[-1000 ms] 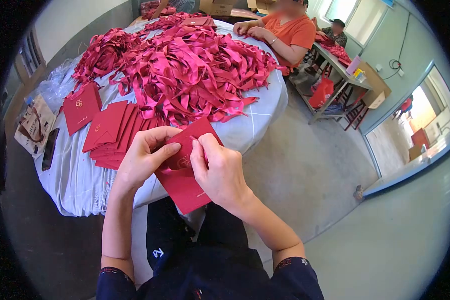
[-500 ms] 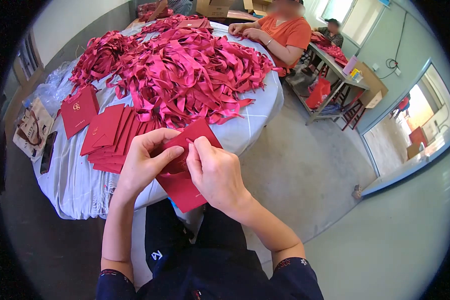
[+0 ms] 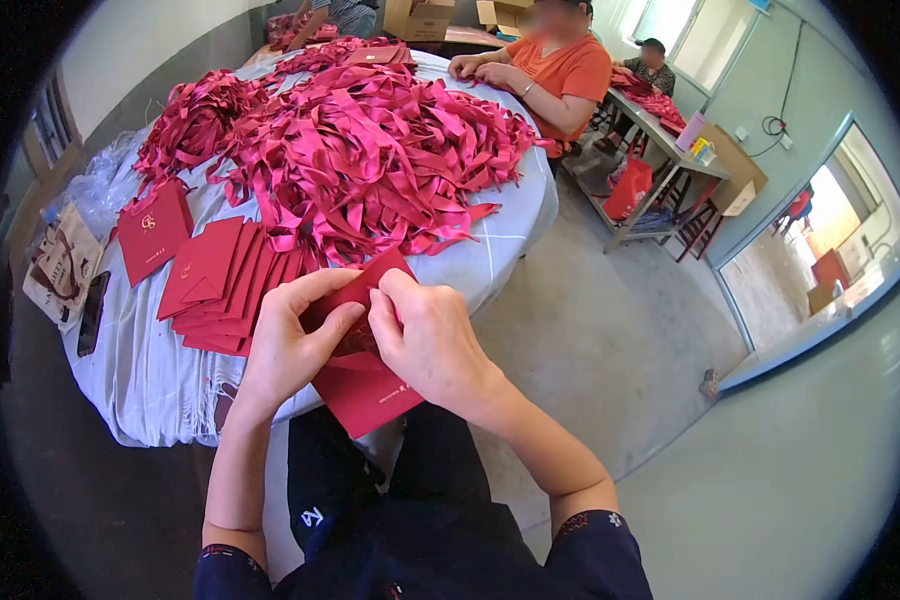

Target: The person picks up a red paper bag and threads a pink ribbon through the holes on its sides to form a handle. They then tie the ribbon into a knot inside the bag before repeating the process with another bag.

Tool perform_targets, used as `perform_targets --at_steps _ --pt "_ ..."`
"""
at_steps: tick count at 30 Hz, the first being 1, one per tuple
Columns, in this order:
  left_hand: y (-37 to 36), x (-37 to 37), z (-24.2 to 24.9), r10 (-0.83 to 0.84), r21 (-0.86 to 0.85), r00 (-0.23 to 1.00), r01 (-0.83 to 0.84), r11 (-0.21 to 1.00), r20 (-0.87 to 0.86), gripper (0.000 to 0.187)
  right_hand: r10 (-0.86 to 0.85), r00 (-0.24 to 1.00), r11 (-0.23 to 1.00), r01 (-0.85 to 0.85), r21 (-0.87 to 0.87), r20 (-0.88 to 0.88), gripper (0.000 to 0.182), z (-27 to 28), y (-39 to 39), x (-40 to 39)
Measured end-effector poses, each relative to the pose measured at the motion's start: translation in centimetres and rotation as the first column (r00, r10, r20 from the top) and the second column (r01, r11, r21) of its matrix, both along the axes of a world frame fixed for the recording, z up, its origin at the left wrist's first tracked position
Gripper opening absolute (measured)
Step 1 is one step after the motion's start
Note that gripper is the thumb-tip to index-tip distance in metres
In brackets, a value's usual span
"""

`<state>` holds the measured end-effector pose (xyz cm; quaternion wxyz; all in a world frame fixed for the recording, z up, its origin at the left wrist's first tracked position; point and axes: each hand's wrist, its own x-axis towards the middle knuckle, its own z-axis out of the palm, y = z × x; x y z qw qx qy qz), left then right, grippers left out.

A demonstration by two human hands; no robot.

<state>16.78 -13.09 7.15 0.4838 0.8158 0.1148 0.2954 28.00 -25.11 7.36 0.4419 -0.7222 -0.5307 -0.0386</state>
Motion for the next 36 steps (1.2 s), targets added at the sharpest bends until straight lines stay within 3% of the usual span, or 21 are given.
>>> perform_targets --at_steps 2,4,8,11,16,18,20,23,25,27,29,30,32,33,35,36 --pt "-0.1 0.1 0.0 -0.005 -0.020 1.000 0.005 1.000 -0.013 0.027 0.008 0.999 1.000 -0.009 -0.024 -0.039 0.014 -0.2 0.0 0.1" --pt "-0.4 0.1 -0.1 0.038 0.261 0.999 -0.038 0.965 0.006 0.030 0.005 0.996 1.000 -0.005 -0.001 0.084 0.012 -0.8 0.3 0.3" --pt "-0.4 0.4 0.0 0.041 0.252 0.997 -0.056 0.966 0.064 0.033 -0.019 0.990 0.998 0.026 -0.053 0.140 0.010 -0.4 -0.1 0.2" --pt "-0.2 0.0 0.9 0.055 0.318 0.997 -0.069 0.946 0.052 0.033 0.054 0.997 0.995 -0.049 -0.083 0.054 0.009 0.1 -0.5 0.6" --pt "-0.5 -1.4 3.6 0.101 0.479 0.993 -0.117 0.870 0.058 0.031 0.009 0.996 0.982 0.009 0.191 -0.091 0.022 0.8 -0.8 -1.2" --pt "-0.4 -1.6 3.7 0.130 0.626 0.989 -0.148 0.766 0.075 0.035 0.010 0.998 0.974 0.006 0.226 -0.069 0.025 0.6 -0.6 -1.1" --pt "-0.4 -1.7 3.6 0.136 0.637 0.988 -0.149 0.756 0.071 0.037 0.014 0.999 0.966 -0.001 0.260 -0.049 0.028 0.3 -0.5 -0.9" --pt "0.0 -1.7 2.5 0.121 0.651 0.991 -0.129 0.748 0.058 0.040 -0.012 0.997 0.976 -0.004 0.215 0.075 0.029 0.2 -0.2 -0.4" --pt "0.2 -1.5 1.8 0.103 0.653 0.993 -0.115 0.749 0.057 0.041 -0.027 0.956 0.996 -0.001 0.094 0.293 0.027 0.7 -0.2 -0.2" --pt "0.2 -1.5 1.5 0.105 0.670 0.988 -0.157 0.726 0.117 0.039 -0.022 0.958 0.997 -0.002 0.083 0.286 0.024 1.4 -0.2 0.2" --pt "0.2 -1.3 1.5 0.109 0.685 0.986 -0.166 0.710 0.126 0.037 0.096 0.938 0.995 -0.103 0.002 0.332 0.021 2.3 0.1 1.2" --pt "0.2 -1.2 1.5 0.114 0.696 0.984 -0.177 0.696 0.137 0.035 0.086 0.940 0.995 -0.095 0.011 0.331 0.021 2.6 0.3 1.9" --pt "0.2 -1.1 1.5 0.111 0.700 0.986 -0.164 0.695 0.122 0.035 0.318 0.925 0.942 -0.282 -0.183 0.208 0.017 3.3 1.0 3.5" --pt "0.2 -1.2 1.4 0.117 0.698 0.987 -0.159 0.698 0.108 0.034 0.311 0.927 0.945 -0.278 -0.175 0.209 0.017 4.0 1.4 4.0" --pt "0.1 -1.2 1.3 0.114 0.687 0.986 -0.167 0.707 0.122 0.036 0.435 0.898 0.835 -0.431 -0.342 -0.071 0.018 5.2 2.0 4.7" --pt "0.1 -1.2 1.2 0.116 0.669 0.984 -0.176 0.722 0.135 0.037 0.475 0.880 0.841 -0.452 -0.298 0.008 0.023 5.2 2.5 4.8"
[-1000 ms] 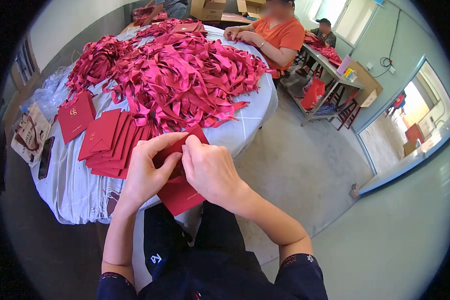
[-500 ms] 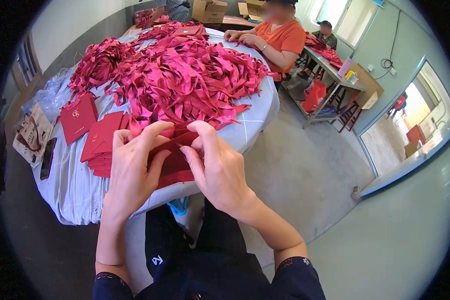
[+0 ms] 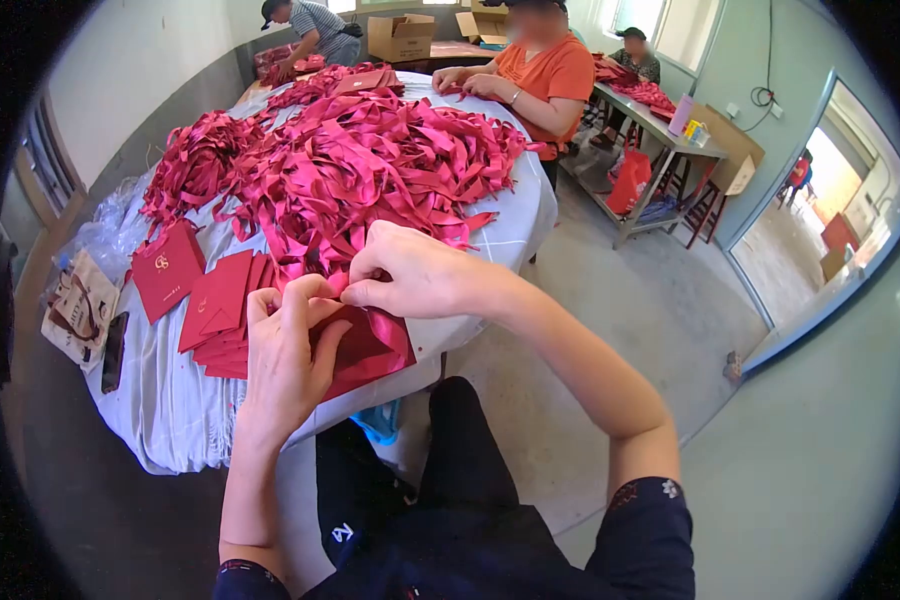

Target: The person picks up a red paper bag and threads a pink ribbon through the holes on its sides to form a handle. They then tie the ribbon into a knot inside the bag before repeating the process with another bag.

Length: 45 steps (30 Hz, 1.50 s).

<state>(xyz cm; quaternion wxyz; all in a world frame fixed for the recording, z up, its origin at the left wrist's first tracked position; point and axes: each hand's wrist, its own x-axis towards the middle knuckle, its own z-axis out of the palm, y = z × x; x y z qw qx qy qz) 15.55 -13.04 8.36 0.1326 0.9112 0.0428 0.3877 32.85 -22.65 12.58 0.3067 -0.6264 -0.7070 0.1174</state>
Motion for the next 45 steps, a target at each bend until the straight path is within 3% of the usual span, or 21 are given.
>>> perform_targets --at_steps 1,3,4,11,12,15,16,19,23,26,27,29,31,33,35,37,39,41,43,45 --pt "0.0 0.0 0.0 -0.004 0.007 1.000 0.004 1.000 -0.006 0.037 -0.004 1.000 1.000 0.004 0.007 -0.006 0.023 0.3 0.3 0.1" --pt "-0.1 0.0 0.0 0.006 0.003 1.000 -0.006 1.000 0.022 0.036 -0.065 0.996 0.950 0.044 -0.309 -0.058 0.023 1.2 0.8 0.5" --pt "-0.2 0.0 0.1 -0.008 0.009 1.000 0.008 1.000 0.016 0.036 0.035 0.993 0.933 -0.074 -0.352 -0.116 0.024 1.1 1.8 1.2" --pt "-1.9 0.0 1.1 0.035 0.046 0.993 -0.030 0.998 -0.114 0.018 0.105 0.976 0.929 -0.028 -0.369 0.190 0.015 1.9 3.2 0.7" --pt "-2.0 0.3 0.9 0.033 0.134 0.998 -0.027 0.991 -0.047 0.021 0.083 0.981 0.928 -0.012 -0.372 0.176 0.014 1.9 3.4 0.6" --pt "-2.1 0.3 0.7 0.060 0.090 0.997 -0.056 0.994 -0.041 0.017 -0.041 0.990 0.950 0.080 -0.302 0.132 0.013 1.6 2.6 0.0" --pt "-2.2 0.1 0.9 0.077 0.064 0.994 -0.072 0.995 -0.075 0.014 -0.089 0.992 0.940 0.112 -0.323 0.085 0.014 1.2 2.5 -0.1" --pt "-2.2 0.1 1.1 0.059 0.066 0.996 -0.054 0.996 -0.071 0.014 -0.101 0.992 0.980 0.087 -0.178 -0.070 0.013 -1.1 2.7 0.7" --pt "-2.1 0.3 1.0 0.059 0.075 0.997 -0.055 0.996 -0.048 0.015 -0.130 0.980 0.991 0.122 -0.063 -0.148 0.012 -2.5 2.9 0.6" --pt "-2.5 0.0 1.3 0.000 0.063 0.996 0.005 0.998 -0.086 0.014 -0.126 0.868 0.989 0.149 0.008 -0.480 0.013 -1.7 3.2 1.1" --pt "-2.7 -0.1 1.5 -0.040 0.061 0.990 0.048 0.997 -0.139 0.014 -0.153 0.864 0.987 0.162 -0.022 -0.480 0.014 -0.5 3.4 1.9" --pt "-3.0 0.1 1.5 -0.018 0.041 0.993 0.023 0.999 -0.114 0.012 -0.070 0.797 0.996 0.085 -0.003 -0.599 0.012 0.4 3.6 2.9" --pt "-2.6 0.4 1.2 0.020 0.015 0.999 -0.019 1.000 -0.042 0.012 -0.015 0.797 0.998 0.050 0.040 -0.603 0.012 0.6 3.9 3.7" --pt "-2.8 0.3 1.6 0.010 0.009 0.996 -0.009 1.000 -0.087 0.013 -0.080 0.704 0.965 0.232 0.123 -0.706 0.013 0.2 4.7 4.8" --pt "-2.8 0.2 1.5 0.018 0.016 0.994 -0.016 1.000 -0.104 0.014 -0.110 0.601 0.946 0.308 0.102 -0.792 0.013 0.4 4.5 6.2" --pt "-2.6 0.4 1.6 0.008 0.028 0.996 -0.006 1.000 -0.090 0.014 0.130 0.482 0.968 0.129 0.217 -0.866 0.019 -1.6 4.7 7.4" --pt "-2.2 0.3 1.6 0.008 0.041 0.994 -0.004 0.999 -0.105 0.014 0.158 0.125 0.977 -0.164 0.137 -0.979 0.029 -3.4 4.2 7.0" --pt "-1.7 0.4 1.1 -0.012 0.026 0.998 0.013 1.000 -0.069 0.014 0.034 0.174 0.970 -0.242 -0.010 -0.984 0.029 -4.3 2.6 5.5" --pt "-1.8 0.3 1.4 0.003 0.028 0.995 0.000 1.000 -0.097 0.013 0.035 0.368 0.975 -0.216 -0.049 -0.929 0.028 -6.1 1.5 5.2" --pt "-1.6 0.4 1.1 -0.002 0.033 0.996 0.006 0.999 -0.091 0.012 0.087 0.389 0.961 -0.276 -0.026 -0.917 0.031 -6.5 0.6 4.7"
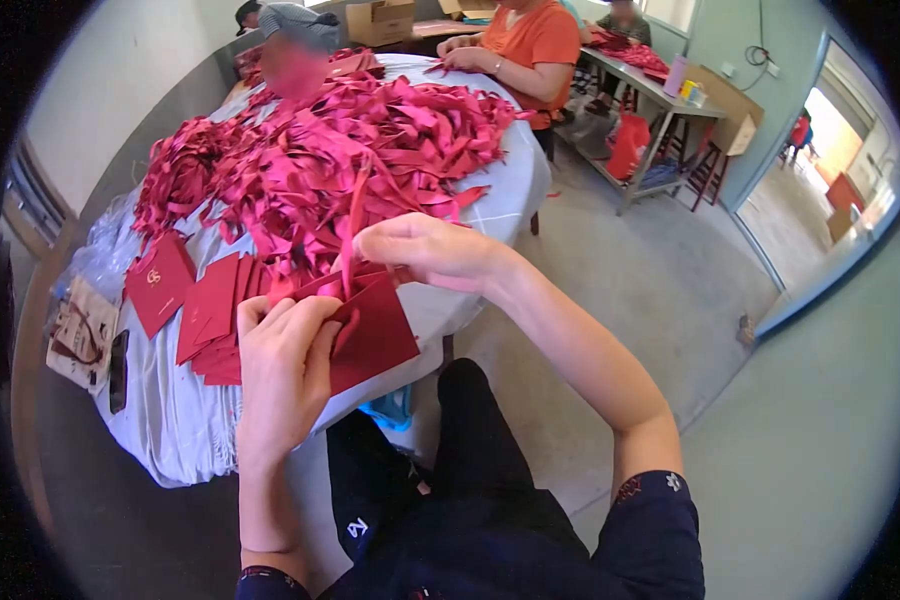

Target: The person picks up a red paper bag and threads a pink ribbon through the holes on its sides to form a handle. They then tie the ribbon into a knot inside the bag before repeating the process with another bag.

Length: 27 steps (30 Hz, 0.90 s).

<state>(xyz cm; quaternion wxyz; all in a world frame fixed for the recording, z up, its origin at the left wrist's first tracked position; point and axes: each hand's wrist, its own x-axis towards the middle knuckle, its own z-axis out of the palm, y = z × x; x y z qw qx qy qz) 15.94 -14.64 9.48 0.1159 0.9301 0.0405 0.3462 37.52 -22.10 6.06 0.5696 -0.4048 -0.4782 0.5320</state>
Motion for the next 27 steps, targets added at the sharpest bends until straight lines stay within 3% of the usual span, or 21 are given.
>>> perform_targets --at_steps 2,4,6,16,18,19,21,22,25,27 --pt "0.1 0.0 0.0 0.016 0.009 1.000 -0.016 1.000 -0.008 0.011 0.040 0.999 0.999 -0.041 0.029 0.036 0.035 0.2 -0.5 -0.5" --pt "0.0 0.0 0.0 0.018 -0.001 1.000 -0.018 1.000 -0.018 0.011 -0.066 0.973 0.996 0.050 0.080 0.222 0.033 1.7 -1.0 -1.6" --pt "0.0 0.1 0.0 0.014 -0.008 1.000 -0.015 1.000 -0.013 0.010 -0.100 0.969 0.994 0.088 0.062 0.225 0.031 2.2 -1.0 -2.3" --pt "-0.4 -0.3 0.5 0.004 -0.038 0.998 -0.006 0.999 -0.067 0.009 -0.003 0.940 0.986 -0.054 0.158 0.340 0.017 3.0 -0.3 -1.6" --pt "-0.3 -0.4 0.6 0.010 -0.055 0.997 -0.014 0.998 -0.078 0.010 -0.174 0.857 0.965 0.051 0.256 0.486 0.014 3.3 -0.5 -2.2" --pt "0.0 -0.5 0.6 -0.041 -0.110 0.999 0.038 0.993 -0.026 0.011 -0.165 0.859 0.966 0.042 0.254 0.485 0.014 3.2 -0.6 -2.6" --pt "0.9 -0.9 0.5 -0.081 -0.211 0.994 0.096 0.973 0.078 0.015 -0.269 0.877 0.952 0.179 0.248 0.399 0.012 3.0 -1.0 -3.4" --pt "1.2 -1.2 0.5 -0.112 -0.350 0.980 0.164 0.922 0.165 0.016 -0.256 0.881 0.955 0.165 0.248 0.398 0.012 3.0 -1.1 -3.8" --pt "2.4 -1.9 -0.3 0.084 -0.529 0.942 0.107 0.842 0.325 0.013 -0.431 0.734 0.890 0.250 0.382 0.524 0.011 2.9 -1.2 -4.1" --pt "3.3 -2.4 -0.5 0.184 -0.508 0.948 -0.028 0.861 0.259 0.010 -0.402 0.795 0.902 0.261 0.343 0.454 0.011 2.8 -1.2 -4.4"
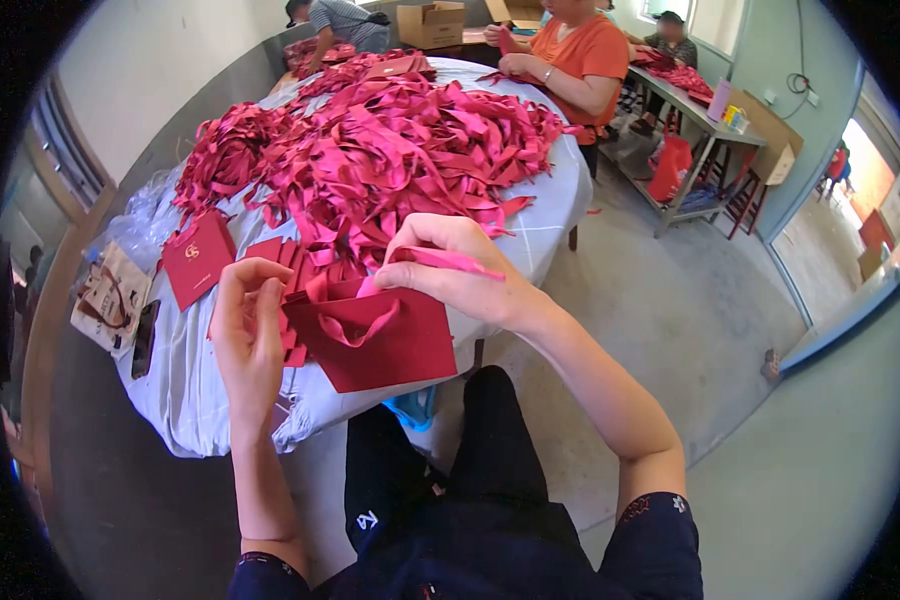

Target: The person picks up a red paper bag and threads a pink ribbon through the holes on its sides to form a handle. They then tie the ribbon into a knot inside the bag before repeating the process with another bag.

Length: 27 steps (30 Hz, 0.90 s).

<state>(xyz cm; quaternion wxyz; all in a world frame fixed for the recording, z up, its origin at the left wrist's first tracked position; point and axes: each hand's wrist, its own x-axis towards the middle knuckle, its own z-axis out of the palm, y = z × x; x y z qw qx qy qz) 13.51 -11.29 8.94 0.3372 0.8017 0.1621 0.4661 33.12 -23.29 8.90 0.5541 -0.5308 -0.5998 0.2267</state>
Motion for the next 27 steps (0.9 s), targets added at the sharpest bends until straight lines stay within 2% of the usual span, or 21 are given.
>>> perform_targets --at_steps 1,3,4,7,8,9,11,12,14,17,18,19,21,23,25,27 --pt "0.5 -0.3 -0.1 0.035 0.043 0.997 -0.032 0.999 -0.069 0.009 0.012 0.995 1.000 -0.014 -0.018 -0.096 0.011 0.0 0.0 -0.2" --pt "1.3 -0.6 -0.5 0.058 0.086 0.972 -0.040 0.996 -0.226 0.011 -0.023 0.999 0.999 0.021 -0.044 -0.035 0.011 -0.3 0.2 -0.3" --pt "1.0 -0.4 -0.4 0.014 -0.037 0.977 -0.022 0.999 -0.211 0.014 -0.041 0.999 0.998 0.039 -0.051 -0.036 0.012 -0.5 0.3 -0.4" --pt "1.4 0.2 -0.6 0.034 -0.114 0.993 -0.047 0.992 -0.117 0.017 -0.035 0.996 0.999 0.033 -0.027 -0.077 0.021 -0.8 0.4 -0.6" --pt "1.5 0.2 -0.4 0.016 -0.185 0.980 -0.053 0.981 -0.197 0.020 -0.041 0.997 0.999 0.041 0.001 -0.062 0.023 -0.9 0.4 -0.7" --pt "1.9 0.3 -0.7 -0.021 -0.112 0.966 -0.009 0.994 -0.257 0.020 -0.048 0.998 0.998 0.049 0.028 -0.047 0.025 -1.0 0.3 -0.7" --pt "2.4 0.1 0.0 -0.122 -0.219 0.863 0.013 0.976 -0.491 0.027 -0.068 0.998 0.997 0.068 0.036 -0.003 0.024 -1.1 0.3 -0.7" --pt "3.0 0.2 -0.2 -0.122 -0.218 0.862 0.014 0.976 -0.492 0.027 -0.090 0.995 0.995 0.088 0.046 0.042 0.023 -1.2 0.3 -0.7" --pt "4.3 0.5 -1.0 -0.329 -0.450 0.846 0.121 0.885 -0.419 0.032 -0.108 0.993 0.992 0.105 0.065 0.048 0.023 -1.5 0.4 -0.6" --pt "4.7 0.8 0.3 -0.421 -0.454 0.773 0.195 0.869 -0.474 0.033 -0.132 0.991 0.988 0.130 0.078 0.027 0.021 -1.9 0.7 -0.9" --pt "4.7 0.9 0.7 -0.519 -0.558 0.774 0.266 0.786 -0.362 0.024 -0.139 0.990 0.988 0.138 0.073 0.002 0.019 -2.1 0.9 -1.0" --pt "4.9 1.2 0.4 -0.520 -0.560 0.773 0.266 0.785 -0.363 0.024 -0.139 0.990 0.988 0.139 0.071 0.000 0.019 -2.5 1.2 -0.9" --pt "5.6 2.1 -0.8 -0.513 -0.506 0.834 0.360 0.784 -0.201 0.014 -0.257 0.942 0.962 0.228 0.149 0.217 0.016 -3.5 2.1 -0.4" --pt "5.8 2.8 -1.9 -0.470 -0.506 0.857 0.316 0.802 -0.210 0.008 -0.280 0.943 0.956 0.257 0.143 0.178 0.015 -4.3 2.8 -0.5" --pt "5.7 3.2 -2.9 -0.312 -0.232 0.884 0.241 0.942 -0.348 0.007 -0.303 0.943 0.949 0.287 0.128 0.136 0.014 -4.5 3.2 -1.0" --pt "5.7 3.6 -4.1 -0.358 -0.297 0.884 0.270 0.916 -0.301 0.008 -0.405 0.896 0.910 0.377 0.172 0.180 0.015 -4.4 3.5 -1.4"
